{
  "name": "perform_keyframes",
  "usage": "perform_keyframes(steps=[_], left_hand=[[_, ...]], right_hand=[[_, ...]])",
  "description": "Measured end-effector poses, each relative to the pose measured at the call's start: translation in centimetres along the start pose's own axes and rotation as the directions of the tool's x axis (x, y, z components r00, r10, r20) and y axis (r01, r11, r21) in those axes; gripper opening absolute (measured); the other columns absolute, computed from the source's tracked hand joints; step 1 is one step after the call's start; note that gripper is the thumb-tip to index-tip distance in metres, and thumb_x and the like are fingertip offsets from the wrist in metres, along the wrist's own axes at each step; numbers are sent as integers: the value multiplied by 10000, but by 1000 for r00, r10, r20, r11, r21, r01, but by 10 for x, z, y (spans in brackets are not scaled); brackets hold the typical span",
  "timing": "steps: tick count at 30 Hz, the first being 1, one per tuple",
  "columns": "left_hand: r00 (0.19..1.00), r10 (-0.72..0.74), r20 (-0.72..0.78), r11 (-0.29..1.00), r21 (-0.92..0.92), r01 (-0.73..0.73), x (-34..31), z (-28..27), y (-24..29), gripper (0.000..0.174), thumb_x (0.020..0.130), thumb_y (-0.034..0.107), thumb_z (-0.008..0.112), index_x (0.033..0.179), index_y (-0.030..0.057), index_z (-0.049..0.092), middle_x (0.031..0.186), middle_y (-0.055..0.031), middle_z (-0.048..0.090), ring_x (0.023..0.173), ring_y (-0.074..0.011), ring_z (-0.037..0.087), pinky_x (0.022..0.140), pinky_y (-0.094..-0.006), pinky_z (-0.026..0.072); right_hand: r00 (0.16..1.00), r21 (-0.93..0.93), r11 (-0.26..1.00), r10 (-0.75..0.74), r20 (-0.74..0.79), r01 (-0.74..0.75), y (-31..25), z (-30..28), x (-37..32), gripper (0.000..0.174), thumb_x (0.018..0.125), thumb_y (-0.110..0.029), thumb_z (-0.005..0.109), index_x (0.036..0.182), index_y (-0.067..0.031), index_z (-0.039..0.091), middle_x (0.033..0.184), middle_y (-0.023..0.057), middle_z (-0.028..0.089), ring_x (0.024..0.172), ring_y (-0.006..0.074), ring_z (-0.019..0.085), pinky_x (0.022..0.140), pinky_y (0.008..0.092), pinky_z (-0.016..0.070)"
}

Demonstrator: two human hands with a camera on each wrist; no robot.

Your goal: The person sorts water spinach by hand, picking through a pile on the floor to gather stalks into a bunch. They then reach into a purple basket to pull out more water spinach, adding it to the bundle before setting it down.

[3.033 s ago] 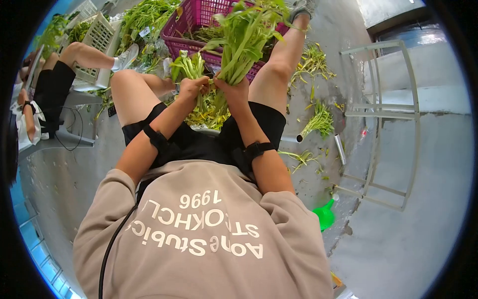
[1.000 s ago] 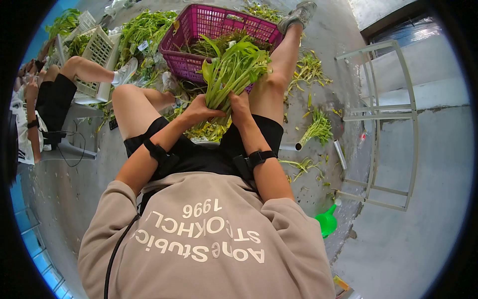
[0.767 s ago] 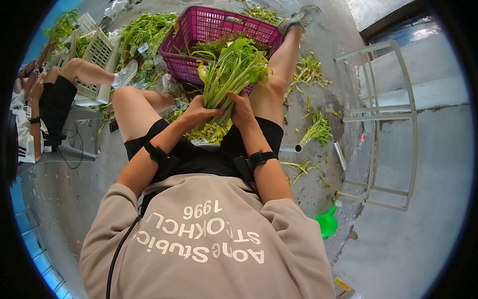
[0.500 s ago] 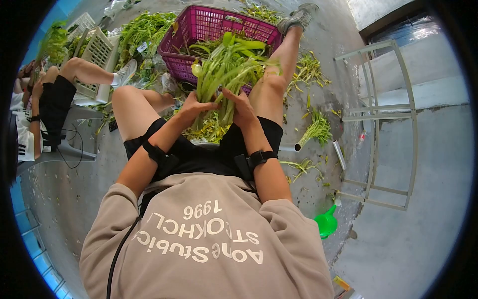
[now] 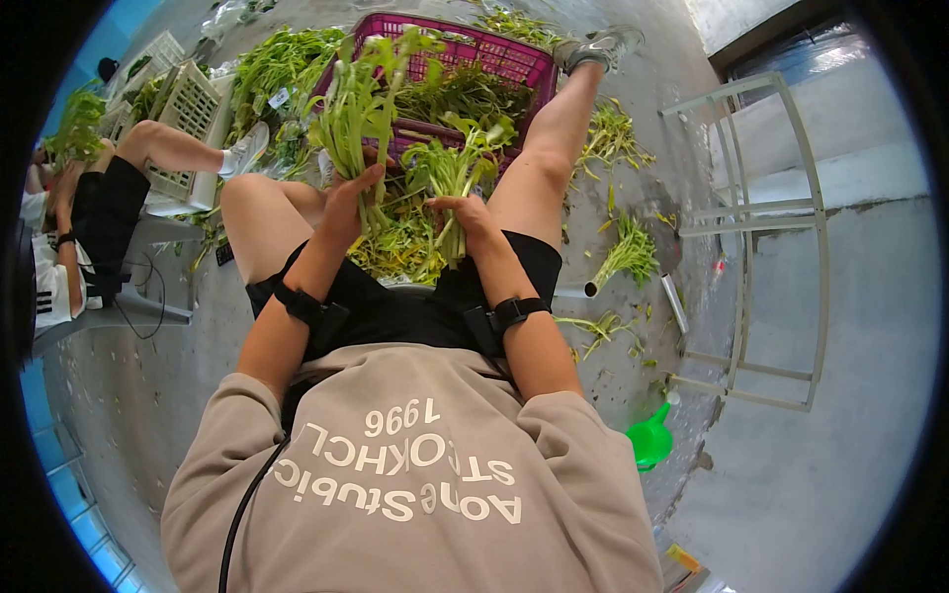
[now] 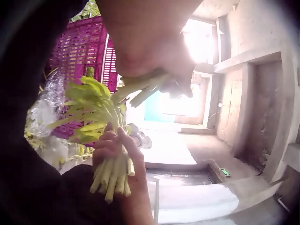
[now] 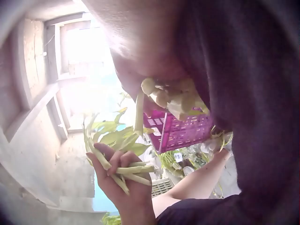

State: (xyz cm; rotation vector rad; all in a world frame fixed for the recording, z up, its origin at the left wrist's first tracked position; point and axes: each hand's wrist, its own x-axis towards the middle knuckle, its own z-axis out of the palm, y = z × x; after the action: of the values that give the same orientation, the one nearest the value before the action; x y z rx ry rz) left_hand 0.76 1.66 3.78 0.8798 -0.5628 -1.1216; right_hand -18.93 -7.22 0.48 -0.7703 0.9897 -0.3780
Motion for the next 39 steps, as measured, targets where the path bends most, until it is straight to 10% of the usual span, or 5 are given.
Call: perform_keyframes(steps=[5,18,27,39], left_hand=[[993,-41,114,985,173,20,5,2,7,228,848,118,789,1016,46,654,853,-30,658,678,-97,600,544,-257,434],[940,-229,252,863,499,77,6,19,-20,240,773,105,833,945,18,689,806,-20,676,630,-89,606,509,-248,450],[984,-168,60,953,265,147,10,11,-30,128,928,117,707,988,34,631,753,-36,655,630,-115,607,545,-262,459],[921,-375,107,914,209,348,0,3,-32,212,849,214,751,934,59,633,693,8,544,564,-88,496,523,-244,367]], right_hand=[[974,327,925,-222,44,196,3,-9,-1,179,887,-97,729,1023,-4,659,727,38,612,589,140,582,535,283,495],[910,180,900,-411,43,398,-2,6,-22,282,871,-97,758,1110,-35,622,918,39,655,768,134,642,609,275,524],[926,280,885,-371,-61,373,-13,3,-31,206,882,-135,742,1036,-54,631,840,21,619,706,127,614,606,266,517],[933,384,859,-360,-18,339,-16,5,-28,177,906,-176,713,1011,-50,646,771,17,597,672,138,600,596,292,526]])
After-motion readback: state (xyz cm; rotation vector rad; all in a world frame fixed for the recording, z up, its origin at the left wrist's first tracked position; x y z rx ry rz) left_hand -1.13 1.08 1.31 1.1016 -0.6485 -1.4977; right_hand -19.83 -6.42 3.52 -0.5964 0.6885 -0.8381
